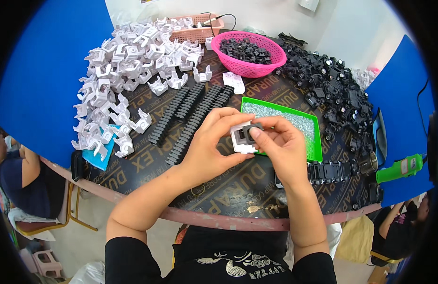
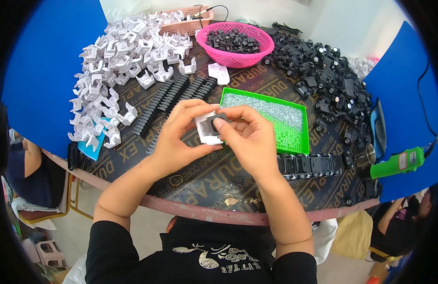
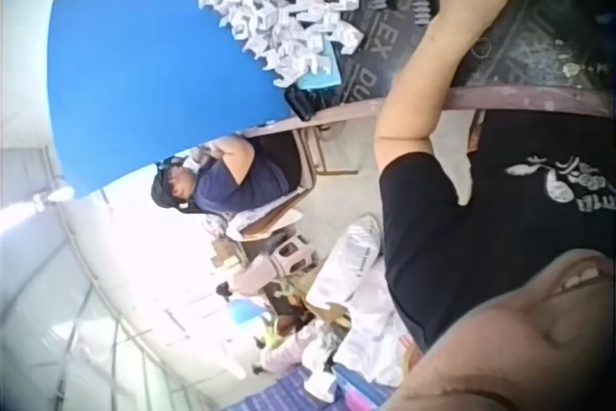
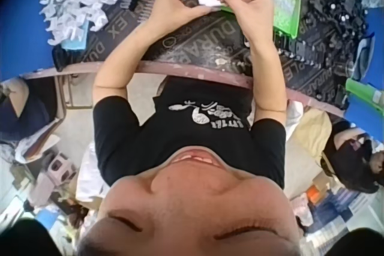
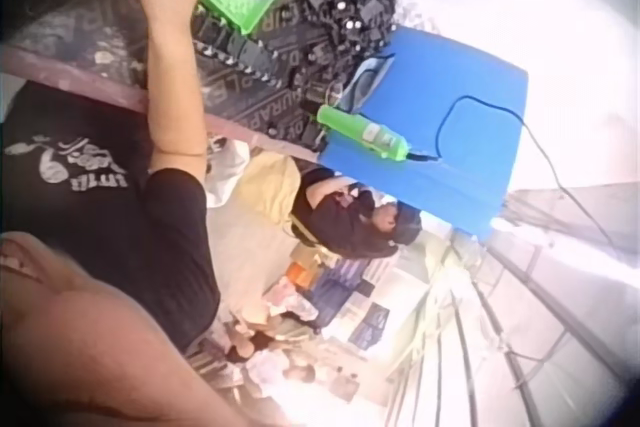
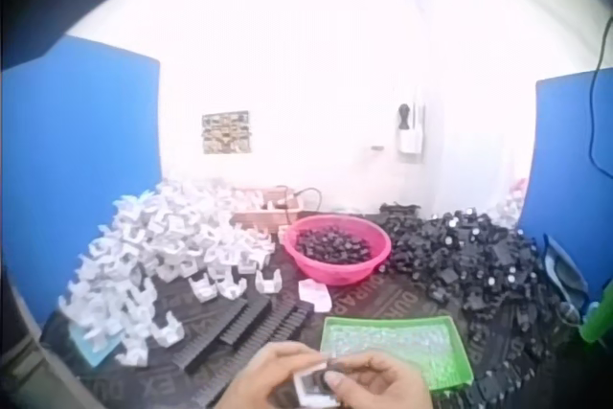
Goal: Assemble electronic fan components by hand and secure them using an electric screwdriver.
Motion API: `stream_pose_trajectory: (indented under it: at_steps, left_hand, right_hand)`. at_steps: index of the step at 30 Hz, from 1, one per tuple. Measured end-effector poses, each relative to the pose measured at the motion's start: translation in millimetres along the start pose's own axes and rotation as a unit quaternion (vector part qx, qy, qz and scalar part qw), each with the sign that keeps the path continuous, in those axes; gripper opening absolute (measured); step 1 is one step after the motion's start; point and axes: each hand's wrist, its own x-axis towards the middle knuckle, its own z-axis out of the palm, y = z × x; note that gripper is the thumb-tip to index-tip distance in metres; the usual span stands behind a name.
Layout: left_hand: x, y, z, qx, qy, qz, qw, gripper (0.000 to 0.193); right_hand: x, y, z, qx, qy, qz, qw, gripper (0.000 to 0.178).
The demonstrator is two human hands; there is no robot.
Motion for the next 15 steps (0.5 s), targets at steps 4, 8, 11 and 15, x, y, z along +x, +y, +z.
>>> stream_pose_trajectory:
  at_steps: [4,8,11,15]
  left_hand:
    - [-3,5,8,0.008,0.044,-0.01,0.999,0.067]
    - [-4,2,11,0.011,0.072,-0.008,0.997,0.068]
    - [-7,-1,5,0.072,0.061,0.02,0.995,0.068]
    - [-7,0,11,0.073,0.06,0.026,0.995,0.064]
  right_hand:
    - [-3,4,4,0.036,0.009,-0.027,0.999,0.017]
    - [-5,1,6,0.035,0.036,-0.054,0.997,0.018]
    - [-4,9,11,0.05,0.024,-0.045,0.997,0.016]
    - [-4,15,10,-0.155,0.007,-0.106,0.982,0.021]
